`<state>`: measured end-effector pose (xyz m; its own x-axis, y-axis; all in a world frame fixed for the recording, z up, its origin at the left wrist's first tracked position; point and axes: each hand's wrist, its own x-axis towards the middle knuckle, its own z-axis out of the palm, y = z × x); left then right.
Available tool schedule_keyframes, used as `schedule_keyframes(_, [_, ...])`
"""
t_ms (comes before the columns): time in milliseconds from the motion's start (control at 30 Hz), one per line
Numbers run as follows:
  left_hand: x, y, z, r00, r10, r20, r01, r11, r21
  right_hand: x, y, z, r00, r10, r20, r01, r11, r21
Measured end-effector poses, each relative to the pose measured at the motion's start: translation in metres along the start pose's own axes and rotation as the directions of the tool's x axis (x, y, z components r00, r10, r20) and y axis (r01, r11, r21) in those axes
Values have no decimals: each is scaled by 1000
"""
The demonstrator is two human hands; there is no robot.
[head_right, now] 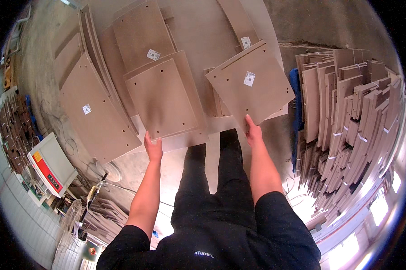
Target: The person picks up flat wooden boards from a stack and places them on a workbench. They wrap white plastic straps around the boards to secure them and then stack the bundled boards on a pallet. The person repeats this process for multiple boards.
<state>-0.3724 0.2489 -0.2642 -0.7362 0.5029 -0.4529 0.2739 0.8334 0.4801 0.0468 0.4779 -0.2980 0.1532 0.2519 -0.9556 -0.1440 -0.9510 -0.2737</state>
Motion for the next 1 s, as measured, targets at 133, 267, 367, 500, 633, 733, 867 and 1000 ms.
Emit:
schedule_keyframes(133, [-12,21,2,993,-100,-61,93,989,-116,-66,-16,22,903,-430,-26,425,879,216])
schedule_keyframes(267, [-36,38,7,937,-38,347,178,907,-382,-119,-26,5,873,-481,79,480,876,40])
schedule_keyframes(367, [-69,109,-2,839,-53,542,457,610,-648,-138,-18,-12,906,-357,226,401,896,-192])
schedule_keyframes(500, [-88,114,-6,790,31,613,603,144,-785,-172,-37,38,876,-178,449,386,817,-428])
schedule_keyframes(633, [-85,95,-14,853,-190,485,488,-37,-872,-126,-22,105,798,-124,590,498,687,-529])
schedule_keyframes(733, [-71,57,-22,841,-255,477,483,-44,-874,-106,-19,155,810,-80,581,545,468,-695])
schedule_keyframes(867, [-48,31,-24,809,-292,511,575,211,-790,-87,-20,172,794,-181,580,606,287,-742])
schedule_keyframes(1000, [-44,11,6,775,-261,575,576,665,-474,-46,-16,146,730,-517,447,643,297,-706])
